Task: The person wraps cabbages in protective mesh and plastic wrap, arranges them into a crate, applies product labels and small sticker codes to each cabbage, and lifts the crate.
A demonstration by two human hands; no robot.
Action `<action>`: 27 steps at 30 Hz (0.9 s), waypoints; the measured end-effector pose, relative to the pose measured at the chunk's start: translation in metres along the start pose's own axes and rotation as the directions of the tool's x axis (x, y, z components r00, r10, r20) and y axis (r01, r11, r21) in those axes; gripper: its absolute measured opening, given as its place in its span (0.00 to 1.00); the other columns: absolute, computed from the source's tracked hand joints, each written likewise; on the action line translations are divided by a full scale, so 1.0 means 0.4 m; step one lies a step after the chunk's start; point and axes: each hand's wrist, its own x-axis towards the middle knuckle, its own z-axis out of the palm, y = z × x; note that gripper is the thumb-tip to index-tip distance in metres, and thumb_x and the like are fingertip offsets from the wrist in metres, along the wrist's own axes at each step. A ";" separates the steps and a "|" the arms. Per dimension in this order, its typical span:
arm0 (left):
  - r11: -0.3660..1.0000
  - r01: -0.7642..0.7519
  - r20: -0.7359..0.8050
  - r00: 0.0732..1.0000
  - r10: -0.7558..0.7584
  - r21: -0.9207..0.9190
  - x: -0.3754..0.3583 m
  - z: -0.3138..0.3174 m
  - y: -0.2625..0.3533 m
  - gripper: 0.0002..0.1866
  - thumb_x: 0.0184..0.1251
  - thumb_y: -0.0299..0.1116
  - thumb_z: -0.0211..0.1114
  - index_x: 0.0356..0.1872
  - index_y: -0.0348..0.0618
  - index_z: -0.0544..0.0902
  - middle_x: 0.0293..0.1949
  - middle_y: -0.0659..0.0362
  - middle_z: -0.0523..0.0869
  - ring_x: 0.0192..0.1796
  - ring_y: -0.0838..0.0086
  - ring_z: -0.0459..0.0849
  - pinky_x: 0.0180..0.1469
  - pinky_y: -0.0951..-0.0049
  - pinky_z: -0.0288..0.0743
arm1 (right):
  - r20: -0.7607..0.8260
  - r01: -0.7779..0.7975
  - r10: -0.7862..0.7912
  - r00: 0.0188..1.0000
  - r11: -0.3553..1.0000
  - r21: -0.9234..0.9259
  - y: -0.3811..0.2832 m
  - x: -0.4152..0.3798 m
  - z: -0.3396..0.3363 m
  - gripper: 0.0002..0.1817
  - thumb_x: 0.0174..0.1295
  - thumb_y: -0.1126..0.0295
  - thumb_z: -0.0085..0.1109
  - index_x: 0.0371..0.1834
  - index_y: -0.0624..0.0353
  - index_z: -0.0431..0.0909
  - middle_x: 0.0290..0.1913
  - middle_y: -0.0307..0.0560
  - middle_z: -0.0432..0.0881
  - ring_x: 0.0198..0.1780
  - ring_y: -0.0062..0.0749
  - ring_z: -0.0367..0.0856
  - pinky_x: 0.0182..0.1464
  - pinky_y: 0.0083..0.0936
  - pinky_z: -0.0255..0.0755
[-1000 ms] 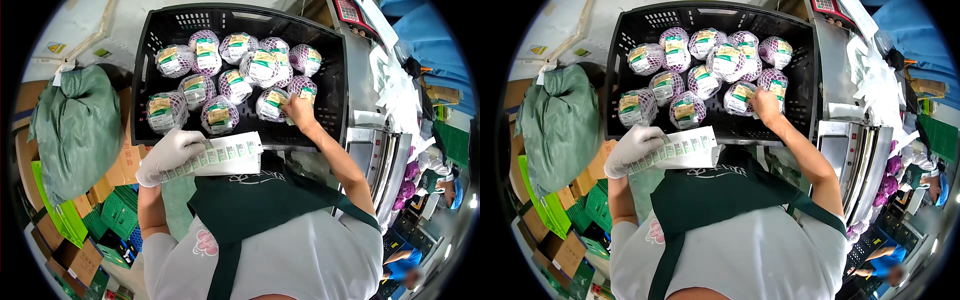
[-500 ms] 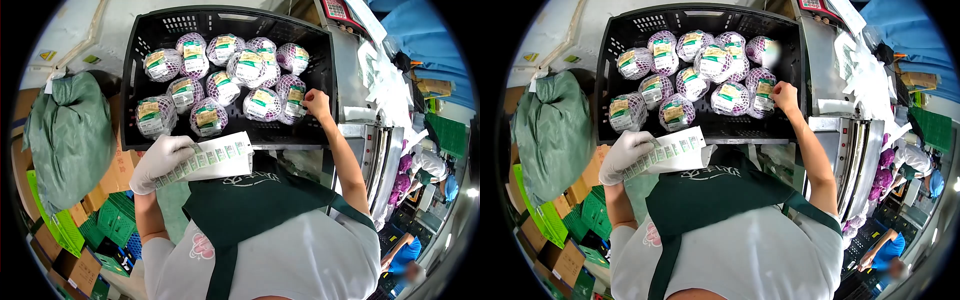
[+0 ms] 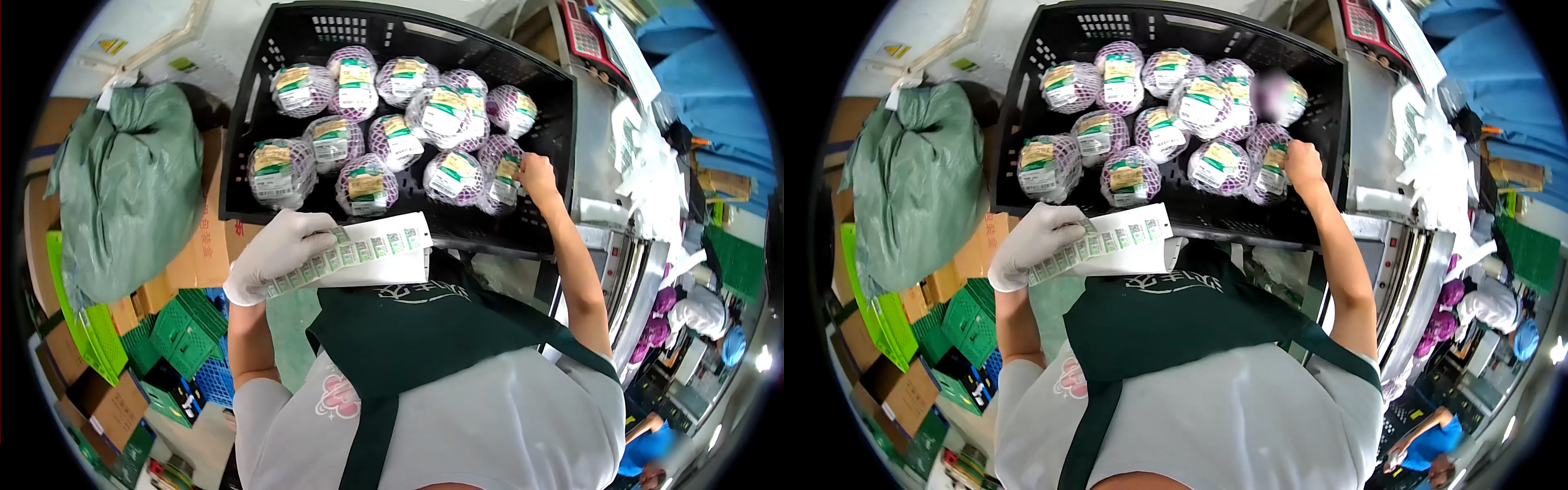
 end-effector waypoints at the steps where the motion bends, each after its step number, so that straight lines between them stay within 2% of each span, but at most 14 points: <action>1: 1.000 -0.019 -0.001 1.000 0.019 0.009 -0.002 0.002 -0.010 0.09 0.59 0.30 0.58 0.35 0.34 0.80 0.26 0.50 0.81 0.27 0.65 0.80 0.33 0.71 0.73 | 0.061 0.059 -0.072 0.996 0.981 0.183 -0.048 -0.018 -0.060 0.14 0.39 0.69 0.74 0.26 0.63 0.78 0.29 0.54 0.82 0.32 0.41 0.82 0.35 0.31 0.77; 2: 0.999 -0.038 0.001 0.999 0.038 0.021 -0.005 0.001 -0.016 0.09 0.59 0.30 0.58 0.36 0.34 0.80 0.26 0.50 0.81 0.27 0.64 0.80 0.34 0.71 0.73 | 0.112 0.099 -0.149 0.982 0.925 0.366 -0.109 -0.038 -0.109 0.13 0.40 0.72 0.73 0.27 0.63 0.78 0.28 0.52 0.82 0.31 0.36 0.83 0.35 0.29 0.77; 4: 0.999 -0.043 0.003 0.999 0.043 0.014 -0.004 -0.002 -0.014 0.09 0.59 0.30 0.58 0.36 0.35 0.80 0.26 0.50 0.81 0.28 0.65 0.80 0.34 0.71 0.73 | 0.185 0.021 -0.320 0.929 0.547 0.837 -0.194 -0.048 -0.098 0.10 0.42 0.78 0.70 0.28 0.62 0.78 0.28 0.43 0.82 0.30 0.24 0.80 0.36 0.21 0.76; 6: 0.999 -0.034 0.026 0.999 0.035 -0.013 0.002 -0.002 -0.013 0.10 0.60 0.31 0.58 0.37 0.35 0.80 0.27 0.50 0.82 0.28 0.66 0.80 0.34 0.71 0.73 | 0.090 0.171 -0.469 0.879 0.484 0.858 -0.292 -0.049 -0.092 0.09 0.45 0.83 0.66 0.30 0.61 0.79 0.28 0.37 0.82 0.31 0.19 0.79 0.38 0.18 0.75; 8: 1.000 -0.014 0.037 0.999 0.015 -0.021 0.004 -0.005 -0.009 0.10 0.60 0.31 0.58 0.38 0.35 0.80 0.27 0.50 0.82 0.28 0.67 0.80 0.35 0.71 0.73 | 0.071 0.223 -0.477 0.876 0.531 0.818 -0.367 -0.011 -0.058 0.09 0.48 0.85 0.63 0.32 0.63 0.78 0.31 0.39 0.80 0.35 0.20 0.78 0.41 0.17 0.76; 10: 0.999 -0.022 0.049 0.999 0.023 -0.023 0.004 -0.010 -0.011 0.10 0.60 0.31 0.58 0.38 0.36 0.80 0.27 0.50 0.82 0.28 0.67 0.80 0.35 0.71 0.73 | 0.003 0.279 -0.508 0.861 0.478 0.833 -0.435 0.006 -0.054 0.07 0.50 0.84 0.61 0.32 0.63 0.78 0.31 0.39 0.81 0.34 0.20 0.79 0.40 0.17 0.75; 12: 0.999 0.000 0.040 0.999 0.002 -0.038 0.003 -0.014 -0.017 0.10 0.60 0.31 0.58 0.38 0.36 0.80 0.27 0.51 0.82 0.29 0.68 0.80 0.35 0.71 0.73 | -0.100 0.442 -0.513 0.852 0.605 0.663 -0.495 0.008 -0.082 0.06 0.51 0.82 0.61 0.32 0.63 0.78 0.29 0.40 0.81 0.31 0.20 0.79 0.38 0.18 0.74; 13: 0.999 0.017 0.040 0.999 -0.015 -0.048 0.000 -0.014 -0.021 0.10 0.60 0.31 0.58 0.39 0.36 0.80 0.27 0.51 0.82 0.29 0.68 0.80 0.35 0.72 0.72 | -0.163 0.547 -0.566 0.808 0.617 0.566 -0.507 0.038 -0.068 0.05 0.52 0.80 0.60 0.32 0.63 0.77 0.26 0.41 0.82 0.30 0.19 0.79 0.35 0.19 0.73; 14: 0.998 0.024 0.039 0.999 -0.022 -0.054 -0.002 -0.015 -0.027 0.10 0.60 0.31 0.58 0.39 0.36 0.80 0.27 0.51 0.82 0.29 0.68 0.80 0.35 0.72 0.72 | -0.223 0.603 -0.602 0.767 0.556 0.573 -0.516 0.068 -0.055 0.06 0.49 0.83 0.58 0.31 0.63 0.77 0.25 0.45 0.82 0.28 0.24 0.80 0.34 0.21 0.74; 16: 0.997 0.039 0.027 0.999 -0.037 -0.070 -0.003 -0.015 -0.036 0.11 0.60 0.31 0.58 0.40 0.36 0.80 0.27 0.51 0.82 0.29 0.69 0.80 0.35 0.72 0.72 | -0.127 0.642 -0.651 0.748 0.663 0.385 -0.531 0.112 -0.070 0.09 0.44 0.83 0.56 0.29 0.60 0.79 0.29 0.50 0.82 0.33 0.44 0.81 0.38 0.30 0.75; 20: 0.991 0.052 0.013 0.999 -0.051 -0.123 -0.009 -0.020 -0.053 0.11 0.60 0.31 0.59 0.41 0.36 0.80 0.27 0.50 0.82 0.29 0.70 0.80 0.36 0.72 0.73 | 0.079 0.578 -0.618 0.782 0.767 0.279 -0.561 0.164 -0.072 0.11 0.43 0.85 0.55 0.30 0.61 0.79 0.35 0.52 0.82 0.40 0.46 0.80 0.43 0.32 0.74; 24: 0.989 0.038 -0.009 0.999 -0.040 -0.144 -0.016 -0.027 -0.070 0.11 0.59 0.30 0.59 0.41 0.36 0.80 0.27 0.50 0.82 0.29 0.69 0.80 0.36 0.72 0.73 | 0.000 0.654 -0.668 0.745 0.729 0.204 -0.571 0.189 -0.027 0.09 0.44 0.82 0.53 0.29 0.61 0.79 0.30 0.52 0.81 0.34 0.44 0.81 0.38 0.32 0.75; 26: 0.989 0.051 -0.010 0.999 -0.052 -0.139 -0.021 -0.032 -0.070 0.11 0.59 0.30 0.59 0.41 0.36 0.80 0.27 0.50 0.82 0.29 0.69 0.80 0.36 0.72 0.72 | 0.164 0.527 -0.562 0.811 0.823 0.213 -0.584 0.189 -0.026 0.10 0.43 0.86 0.55 0.30 0.62 0.78 0.37 0.56 0.81 0.43 0.51 0.79 0.46 0.35 0.74; 27: 0.989 0.051 -0.012 0.999 -0.053 -0.142 -0.023 -0.032 -0.075 0.11 0.59 0.30 0.59 0.41 0.36 0.80 0.27 0.50 0.82 0.29 0.69 0.80 0.36 0.72 0.72 | 0.165 0.529 -0.564 0.809 0.822 0.211 -0.586 0.189 -0.024 0.10 0.43 0.86 0.55 0.30 0.62 0.78 0.37 0.56 0.81 0.43 0.51 0.79 0.46 0.35 0.74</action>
